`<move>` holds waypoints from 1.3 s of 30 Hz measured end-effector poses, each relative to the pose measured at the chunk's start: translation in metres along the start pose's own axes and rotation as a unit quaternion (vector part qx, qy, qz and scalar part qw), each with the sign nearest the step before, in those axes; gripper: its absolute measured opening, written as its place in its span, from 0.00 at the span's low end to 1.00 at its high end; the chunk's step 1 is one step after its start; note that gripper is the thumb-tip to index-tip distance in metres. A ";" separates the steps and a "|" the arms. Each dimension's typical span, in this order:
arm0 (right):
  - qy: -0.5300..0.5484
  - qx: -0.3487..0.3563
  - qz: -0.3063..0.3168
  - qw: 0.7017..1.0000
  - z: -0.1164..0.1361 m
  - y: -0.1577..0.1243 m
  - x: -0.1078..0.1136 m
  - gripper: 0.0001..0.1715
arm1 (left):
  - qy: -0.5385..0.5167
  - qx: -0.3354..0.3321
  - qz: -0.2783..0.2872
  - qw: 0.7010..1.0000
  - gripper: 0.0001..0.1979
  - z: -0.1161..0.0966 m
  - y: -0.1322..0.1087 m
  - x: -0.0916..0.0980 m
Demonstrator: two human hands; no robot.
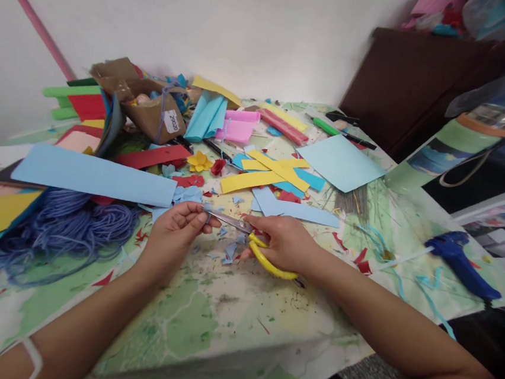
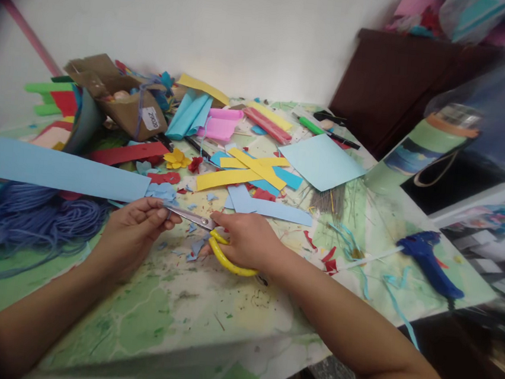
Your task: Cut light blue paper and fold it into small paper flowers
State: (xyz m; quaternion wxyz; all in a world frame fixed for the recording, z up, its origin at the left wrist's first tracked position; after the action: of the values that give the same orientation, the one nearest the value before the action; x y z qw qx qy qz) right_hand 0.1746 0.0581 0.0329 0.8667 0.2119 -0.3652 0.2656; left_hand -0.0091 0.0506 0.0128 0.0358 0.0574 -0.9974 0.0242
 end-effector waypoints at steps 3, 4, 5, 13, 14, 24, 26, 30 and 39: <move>0.005 0.000 -0.002 1.000 0.000 0.000 0.000 0.19 | -0.001 -0.002 0.001 1.000 0.08 -0.001 0.000 -0.001; 0.006 -0.001 -0.002 1.000 0.000 0.000 0.000 0.19 | -0.001 -0.002 0.001 1.000 0.08 -0.002 0.000 -0.001; 0.006 -0.002 -0.003 1.000 0.000 0.000 0.000 0.19 | -0.002 -0.002 0.001 1.000 0.07 -0.002 0.000 -0.001; -0.018 0.007 -0.011 1.000 0.004 0.000 0.002 0.32 | -0.028 -0.008 0.011 1.000 0.07 -0.001 -0.001 -0.001; -0.020 0.008 -0.010 1.000 0.004 0.000 0.002 0.33 | -0.021 -0.009 0.009 1.000 0.07 0.000 -0.001 0.000; -0.011 0.010 -0.006 1.000 0.000 0.000 0.000 0.28 | 0.010 -0.004 0.002 1.000 0.10 0.005 0.001 0.002; -0.011 0.012 -0.010 1.000 0.000 0.000 0.000 0.28 | 0.007 -0.005 0.003 1.000 0.09 0.004 0.000 0.001; 0.003 0.020 -0.018 1.000 0.001 0.000 0.001 0.26 | -0.002 -0.007 0.005 1.000 0.08 0.001 0.000 0.000; -0.008 0.009 -0.027 1.000 0.001 0.000 0.002 0.30 | -0.005 -0.005 0.008 1.000 0.08 0.001 0.000 0.001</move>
State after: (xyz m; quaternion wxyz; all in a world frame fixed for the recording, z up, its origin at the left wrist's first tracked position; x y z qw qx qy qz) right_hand 0.1751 0.0581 0.0351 0.8687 0.2315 -0.3635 0.2441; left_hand -0.0097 0.0503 0.0118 0.0311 0.0497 -0.9981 0.0195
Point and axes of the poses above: each hand's wrist, its own y-axis towards the middle knuckle, its own x-axis out of the back of the hand, z = x × y, the point moved 7 cm from there along y, towards the middle knuckle, and after that the axes turned 13 degrees about y, right-handed, at the moved point
